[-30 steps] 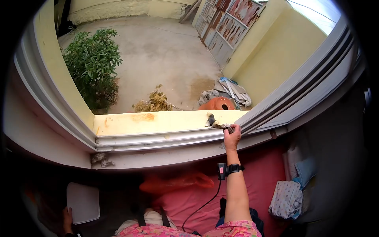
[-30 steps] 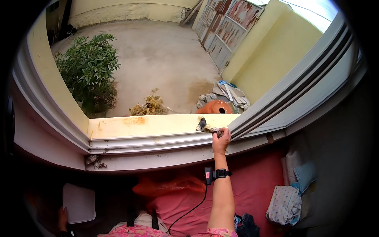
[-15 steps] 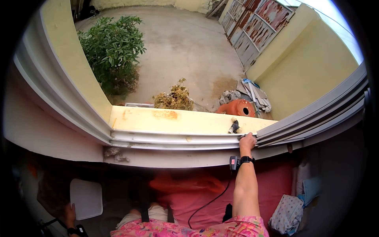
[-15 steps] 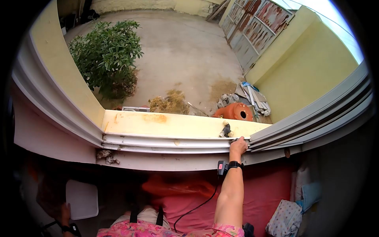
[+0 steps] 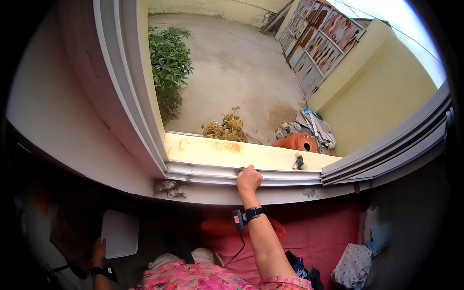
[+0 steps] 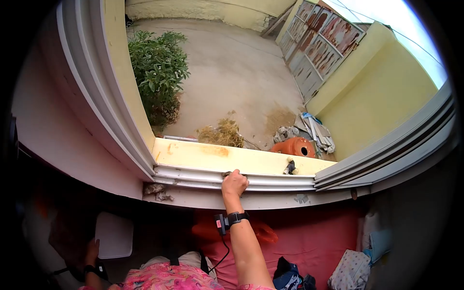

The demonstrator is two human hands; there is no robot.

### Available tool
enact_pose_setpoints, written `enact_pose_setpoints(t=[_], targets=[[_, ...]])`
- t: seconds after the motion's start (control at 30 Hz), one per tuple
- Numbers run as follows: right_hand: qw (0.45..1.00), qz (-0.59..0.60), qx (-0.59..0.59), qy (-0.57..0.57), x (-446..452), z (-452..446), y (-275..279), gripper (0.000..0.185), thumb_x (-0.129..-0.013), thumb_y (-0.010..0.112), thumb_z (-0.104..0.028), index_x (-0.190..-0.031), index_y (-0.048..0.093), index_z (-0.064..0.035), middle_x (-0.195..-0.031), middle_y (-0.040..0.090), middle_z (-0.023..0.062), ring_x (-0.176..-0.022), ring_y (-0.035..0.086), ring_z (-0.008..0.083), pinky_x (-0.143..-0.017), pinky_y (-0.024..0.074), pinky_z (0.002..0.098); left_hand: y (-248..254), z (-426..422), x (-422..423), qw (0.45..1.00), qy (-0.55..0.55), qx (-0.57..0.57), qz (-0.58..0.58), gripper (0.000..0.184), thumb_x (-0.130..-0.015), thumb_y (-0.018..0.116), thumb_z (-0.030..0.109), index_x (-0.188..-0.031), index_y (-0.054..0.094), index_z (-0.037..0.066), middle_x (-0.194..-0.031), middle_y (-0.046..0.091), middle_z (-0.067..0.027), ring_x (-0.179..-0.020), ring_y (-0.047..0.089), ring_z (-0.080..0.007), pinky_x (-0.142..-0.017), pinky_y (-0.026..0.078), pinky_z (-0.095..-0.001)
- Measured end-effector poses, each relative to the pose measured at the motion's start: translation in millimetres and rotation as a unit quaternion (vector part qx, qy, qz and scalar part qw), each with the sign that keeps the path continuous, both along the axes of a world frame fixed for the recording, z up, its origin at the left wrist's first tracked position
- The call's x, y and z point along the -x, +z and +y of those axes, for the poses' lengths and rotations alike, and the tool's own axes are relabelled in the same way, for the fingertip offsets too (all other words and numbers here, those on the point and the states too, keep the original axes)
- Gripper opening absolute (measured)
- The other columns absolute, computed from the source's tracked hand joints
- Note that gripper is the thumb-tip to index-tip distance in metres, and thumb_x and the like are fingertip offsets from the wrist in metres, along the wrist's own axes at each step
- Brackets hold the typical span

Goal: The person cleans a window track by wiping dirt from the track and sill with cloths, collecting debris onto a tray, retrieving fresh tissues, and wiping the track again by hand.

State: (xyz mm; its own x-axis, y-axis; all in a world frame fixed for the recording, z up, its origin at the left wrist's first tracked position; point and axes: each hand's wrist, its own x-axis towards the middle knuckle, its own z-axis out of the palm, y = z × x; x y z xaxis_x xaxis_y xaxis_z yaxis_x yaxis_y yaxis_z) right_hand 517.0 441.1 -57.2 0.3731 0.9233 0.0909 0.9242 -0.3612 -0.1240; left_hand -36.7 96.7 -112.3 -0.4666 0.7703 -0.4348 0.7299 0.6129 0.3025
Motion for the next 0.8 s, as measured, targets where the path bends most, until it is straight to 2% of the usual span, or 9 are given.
enact_pose_setpoints(t=[0.1, 0.17, 0.27, 0.47, 0.6, 0.67, 0.73, 0.77, 0.8], targets=[[0.998, 0.027, 0.008, 0.057, 63.3, -0.6, 5.3, 0.027, -0.070, 0.066, -0.026, -0.081, 0.057, -0.0032, -0.073, 0.062, 0.0147, -0.074, 0.060, 0.0314, -0.069, 0.0456, 0.0399, 3.4, 10.9, -0.5, 0.999, 0.030, 0.008, -0.024, 0.036, -0.088, 0.043, 0.027, -0.110, 0.052, -0.002, -0.104, 0.056, -0.0223, -0.099, 0.053, -0.0361, -0.085, 0.040, -0.0380], [0.995, 0.029, -0.004, 0.099, 99.9, 0.6, 0.5, 0.027, -0.069, 0.066, -0.028, -0.079, 0.057, -0.0042, -0.070, 0.062, 0.0145, -0.072, 0.060, 0.0311, -0.067, 0.0462, 0.0394, -5.7, 10.0, 1.7, 0.996, 0.006, -0.076, -0.056, 0.035, -0.087, 0.043, 0.030, -0.097, 0.055, -0.001, -0.096, 0.057, -0.0241, -0.091, 0.053, -0.0403, -0.079, 0.042, -0.0431], [0.989, 0.056, -0.001, 0.137, 143.7, 1.4, -1.7, 0.027, -0.068, 0.067, -0.028, -0.079, 0.057, -0.0055, -0.070, 0.062, 0.0117, -0.071, 0.060, 0.0283, -0.068, 0.0450, 0.0376, -0.3, 9.0, -0.6, 0.999, 0.006, -0.026, -0.019, 0.037, -0.087, 0.043, 0.032, -0.097, 0.056, -0.001, -0.096, 0.057, -0.0239, -0.092, 0.053, -0.0401, -0.079, 0.042, -0.0427], [0.979, 0.098, -0.014, 0.178, 171.3, 10.2, -1.0, 0.023, -0.065, 0.067, -0.028, -0.077, 0.061, -0.0087, -0.069, 0.063, 0.0126, -0.068, 0.061, 0.0297, -0.065, 0.0481, 0.0384, 9.7, -2.5, -10.5, 0.994, 0.029, -0.082, -0.060, 0.037, -0.086, 0.045, 0.033, -0.094, 0.056, -0.001, -0.094, 0.057, -0.0240, -0.090, 0.054, -0.0392, -0.077, 0.042, -0.0407], [0.941, 0.278, -0.028, 0.189, 141.9, 22.1, -15.8, 0.023, -0.068, 0.067, -0.024, -0.082, 0.062, -0.0063, -0.068, 0.063, 0.0100, -0.063, 0.060, 0.0197, -0.061, 0.0476, 0.0299, 28.7, -0.1, -12.7, 0.993, 0.034, -0.041, -0.105, 0.034, -0.086, 0.047, 0.031, -0.089, 0.056, -0.002, -0.087, 0.056, -0.0246, -0.084, 0.054, -0.0386, -0.073, 0.042, -0.0410], [0.816, 0.556, -0.016, 0.156, 122.5, 15.4, -14.9, 0.014, -0.079, 0.061, -0.013, -0.084, 0.059, -0.0010, -0.071, 0.062, 0.0046, -0.063, 0.058, 0.0124, -0.054, 0.0456, 0.0222, 14.7, -9.1, -4.8, 0.995, 0.020, -0.050, -0.078, 0.033, -0.086, 0.047, 0.031, -0.086, 0.056, -0.002, -0.084, 0.056, -0.0245, -0.081, 0.054, -0.0387, -0.071, 0.042, -0.0413], [0.644, 0.757, 0.019, 0.108, 105.4, 0.8, -6.6, 0.020, -0.078, 0.063, -0.016, -0.093, 0.057, -0.0027, -0.083, 0.063, 0.0069, -0.074, 0.060, 0.0156, -0.064, 0.0499, 0.0272, -8.9, -16.4, 2.9, 0.996, 0.008, -0.061, -0.057, 0.033, -0.086, 0.048, 0.030, -0.084, 0.055, -0.002, -0.082, 0.056, -0.0243, -0.078, 0.054, -0.0388, -0.069, 0.042, -0.0416], [0.648, 0.753, 0.022, 0.111, 101.8, -9.3, -3.2, 0.020, -0.078, 0.063, -0.016, -0.093, 0.057, -0.0027, -0.083, 0.063, 0.0069, -0.074, 0.060, 0.0156, -0.064, 0.0499, 0.0272, -22.6, -21.7, 7.6, 0.994, 0.015, -0.080, -0.070, 0.032, -0.086, 0.048, 0.030, -0.082, 0.055, -0.002, -0.080, 0.056, -0.0239, -0.076, 0.054, -0.0389, -0.067, 0.042, -0.0413], [0.566, 0.817, 0.022, 0.108, 102.4, -23.0, 11.9, 0.024, -0.080, 0.059, -0.017, -0.100, 0.055, -0.0029, -0.092, 0.061, 0.0074, -0.082, 0.060, 0.0178, -0.073, 0.0486, 0.0313, -31.7, -26.7, 8.0, 0.991, 0.023, -0.098, -0.084, 0.032, -0.086, 0.049, 0.029, -0.081, 0.054, -0.002, -0.078, 0.056, -0.0235, -0.074, 0.054, -0.0391, -0.066, 0.042, -0.0410]])
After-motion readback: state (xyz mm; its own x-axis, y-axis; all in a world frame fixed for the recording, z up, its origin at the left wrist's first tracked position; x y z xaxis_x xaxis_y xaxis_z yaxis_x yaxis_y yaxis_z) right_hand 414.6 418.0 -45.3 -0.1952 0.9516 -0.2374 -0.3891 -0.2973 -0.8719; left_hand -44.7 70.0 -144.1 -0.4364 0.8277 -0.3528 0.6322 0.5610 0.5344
